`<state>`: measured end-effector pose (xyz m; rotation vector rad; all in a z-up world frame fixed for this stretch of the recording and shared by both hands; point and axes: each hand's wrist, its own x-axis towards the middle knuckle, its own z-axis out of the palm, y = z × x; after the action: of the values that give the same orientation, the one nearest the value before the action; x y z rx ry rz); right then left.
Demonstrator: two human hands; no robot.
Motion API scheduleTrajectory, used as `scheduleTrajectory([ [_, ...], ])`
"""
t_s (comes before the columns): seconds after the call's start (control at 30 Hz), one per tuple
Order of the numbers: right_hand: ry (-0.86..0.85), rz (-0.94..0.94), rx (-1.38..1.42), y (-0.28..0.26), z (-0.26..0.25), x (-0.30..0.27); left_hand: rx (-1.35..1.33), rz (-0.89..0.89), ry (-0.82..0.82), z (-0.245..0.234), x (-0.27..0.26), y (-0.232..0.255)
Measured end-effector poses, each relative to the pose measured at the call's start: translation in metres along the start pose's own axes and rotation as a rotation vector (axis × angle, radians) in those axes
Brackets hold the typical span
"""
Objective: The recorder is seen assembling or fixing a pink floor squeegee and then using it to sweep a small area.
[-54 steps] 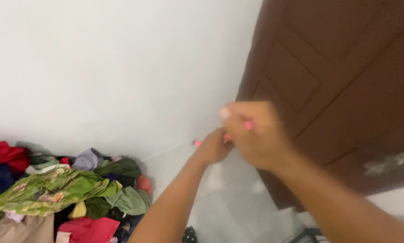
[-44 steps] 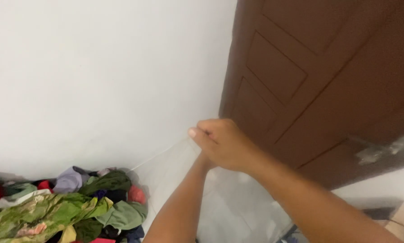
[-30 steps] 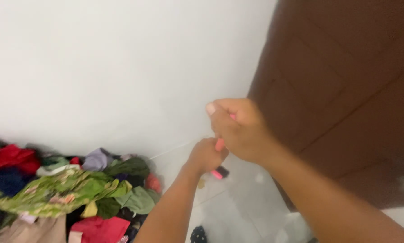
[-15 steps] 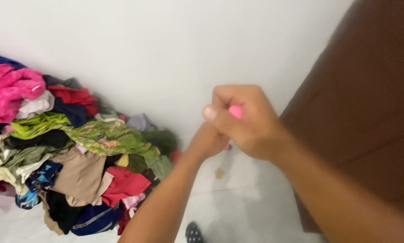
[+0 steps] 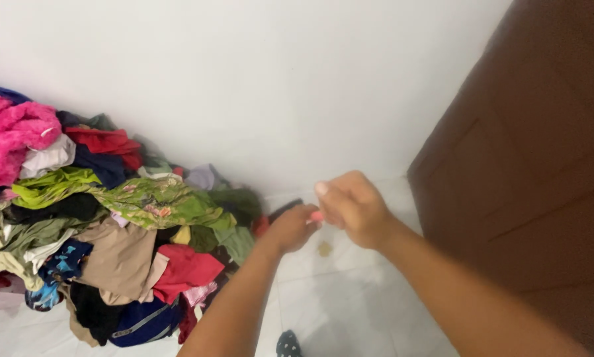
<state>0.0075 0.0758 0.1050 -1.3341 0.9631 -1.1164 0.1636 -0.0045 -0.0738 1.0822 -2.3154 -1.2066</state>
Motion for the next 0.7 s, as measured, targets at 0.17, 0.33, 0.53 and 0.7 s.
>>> scheduleTrajectory([
  [0.17,-0.007,-0.011,0.031,-0.031,-0.017,-0.011,0.069,0.03,-0.048,0.008,-0.005,0.035],
  [0.33,-0.039,-0.032,0.041,-0.064,-0.027,-0.031,0.112,0.084,-0.004,0.017,-0.018,0.072],
  [0.53,-0.093,-0.218,0.012,-0.114,-0.036,-0.054,0.089,0.139,0.045,-0.004,-0.02,0.125],
  [0.7,0.16,-0.185,-0.3,-0.076,-0.03,-0.068,0.03,0.161,0.087,0.012,0.005,0.097],
])
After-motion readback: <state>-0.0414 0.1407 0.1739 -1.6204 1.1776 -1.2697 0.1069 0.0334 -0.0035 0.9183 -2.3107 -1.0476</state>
